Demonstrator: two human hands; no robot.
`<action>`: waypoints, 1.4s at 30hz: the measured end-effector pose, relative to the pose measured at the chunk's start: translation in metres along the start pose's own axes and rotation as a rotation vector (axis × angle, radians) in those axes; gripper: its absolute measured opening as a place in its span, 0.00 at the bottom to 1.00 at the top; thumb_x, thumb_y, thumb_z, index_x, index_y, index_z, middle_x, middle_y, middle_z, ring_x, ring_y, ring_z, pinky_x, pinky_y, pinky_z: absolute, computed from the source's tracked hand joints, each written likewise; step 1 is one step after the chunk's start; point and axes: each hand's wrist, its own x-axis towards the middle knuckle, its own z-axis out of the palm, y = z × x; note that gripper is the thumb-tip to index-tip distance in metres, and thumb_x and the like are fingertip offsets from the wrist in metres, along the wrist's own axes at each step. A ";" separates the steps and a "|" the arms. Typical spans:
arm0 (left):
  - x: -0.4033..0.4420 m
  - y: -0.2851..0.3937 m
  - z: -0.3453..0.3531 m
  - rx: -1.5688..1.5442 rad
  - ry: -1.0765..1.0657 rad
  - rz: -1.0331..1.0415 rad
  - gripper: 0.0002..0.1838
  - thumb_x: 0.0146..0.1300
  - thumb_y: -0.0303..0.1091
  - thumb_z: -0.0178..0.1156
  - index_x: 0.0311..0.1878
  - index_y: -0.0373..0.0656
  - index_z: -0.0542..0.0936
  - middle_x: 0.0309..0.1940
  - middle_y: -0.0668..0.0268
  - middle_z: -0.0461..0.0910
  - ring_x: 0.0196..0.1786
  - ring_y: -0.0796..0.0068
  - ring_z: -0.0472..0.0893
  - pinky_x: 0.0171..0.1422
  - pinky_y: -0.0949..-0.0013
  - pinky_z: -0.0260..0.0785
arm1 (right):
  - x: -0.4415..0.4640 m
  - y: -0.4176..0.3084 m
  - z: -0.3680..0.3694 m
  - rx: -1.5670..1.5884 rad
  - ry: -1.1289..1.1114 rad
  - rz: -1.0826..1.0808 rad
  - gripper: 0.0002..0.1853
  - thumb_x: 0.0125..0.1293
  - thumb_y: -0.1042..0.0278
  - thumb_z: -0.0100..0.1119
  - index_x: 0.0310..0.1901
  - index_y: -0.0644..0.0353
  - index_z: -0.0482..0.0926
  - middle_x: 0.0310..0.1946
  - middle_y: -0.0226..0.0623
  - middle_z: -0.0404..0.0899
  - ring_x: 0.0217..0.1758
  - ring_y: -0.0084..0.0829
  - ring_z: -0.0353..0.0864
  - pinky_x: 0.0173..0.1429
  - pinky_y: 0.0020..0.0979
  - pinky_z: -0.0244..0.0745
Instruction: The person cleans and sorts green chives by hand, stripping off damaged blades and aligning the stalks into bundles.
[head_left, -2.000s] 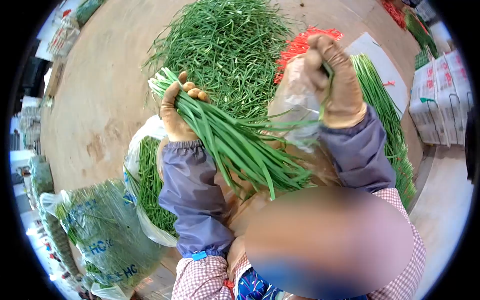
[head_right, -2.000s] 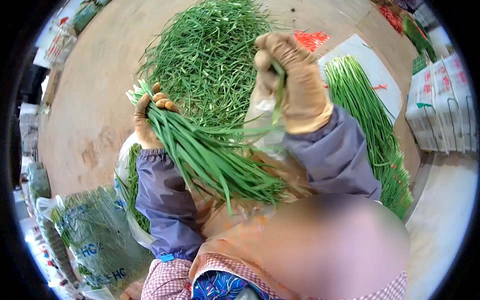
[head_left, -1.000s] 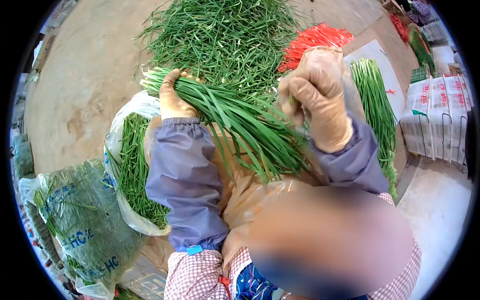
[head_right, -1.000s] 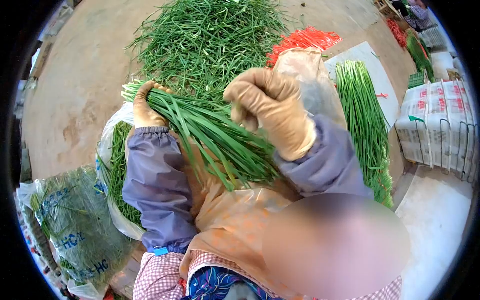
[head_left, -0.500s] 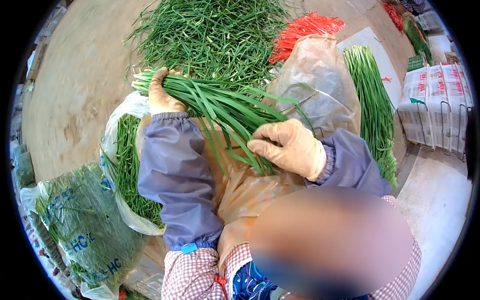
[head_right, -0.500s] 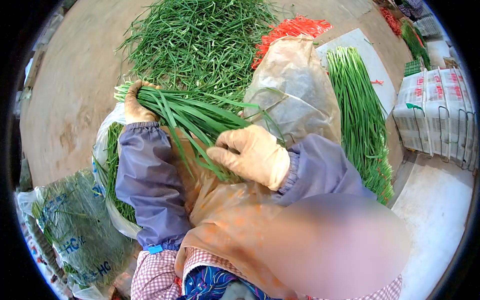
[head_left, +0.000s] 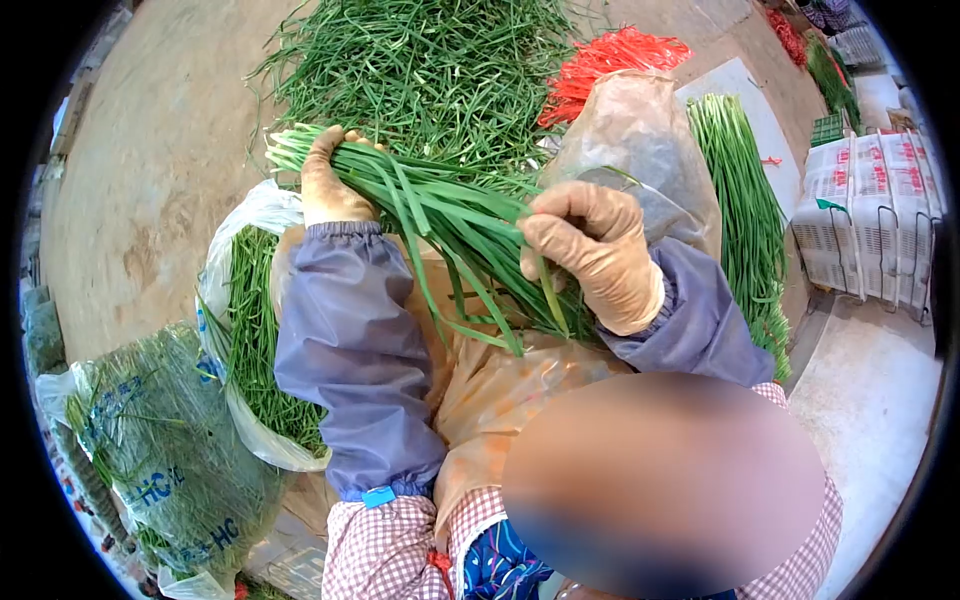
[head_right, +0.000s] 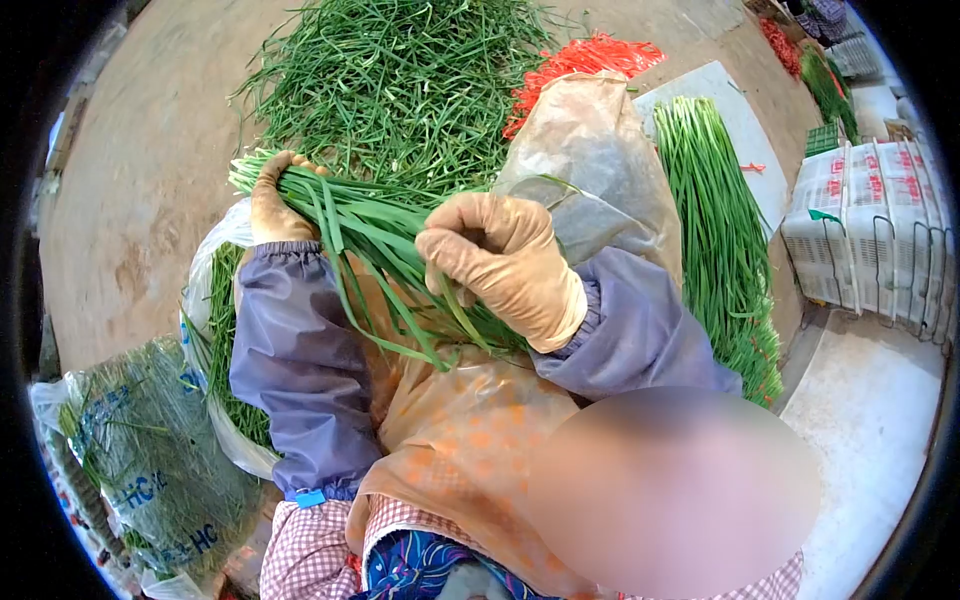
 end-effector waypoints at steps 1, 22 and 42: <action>0.002 0.000 -0.002 -0.010 -0.006 0.003 0.05 0.58 0.27 0.60 0.30 0.40 0.73 0.25 0.64 0.76 0.26 0.67 0.76 0.38 0.59 0.76 | 0.001 -0.005 0.000 0.009 0.020 -0.015 0.06 0.67 0.69 0.62 0.38 0.62 0.79 0.24 0.30 0.81 0.24 0.17 0.75 0.28 0.19 0.69; 0.009 0.007 -0.008 0.012 0.010 -0.010 0.05 0.60 0.27 0.60 0.32 0.42 0.74 0.25 0.66 0.77 0.26 0.68 0.78 0.36 0.61 0.76 | 0.109 -0.038 -0.060 -1.347 0.217 -0.677 0.21 0.65 0.61 0.63 0.55 0.65 0.78 0.50 0.44 0.82 0.56 0.36 0.80 0.62 0.35 0.73; -0.046 -0.029 0.030 0.335 -0.368 0.118 0.16 0.58 0.28 0.68 0.48 0.38 0.77 0.36 0.65 0.82 0.36 0.74 0.82 0.38 0.71 0.79 | 0.120 0.051 0.024 0.335 -0.422 0.258 0.34 0.52 0.73 0.73 0.62 0.62 0.70 0.46 0.38 0.81 0.46 0.30 0.82 0.50 0.30 0.78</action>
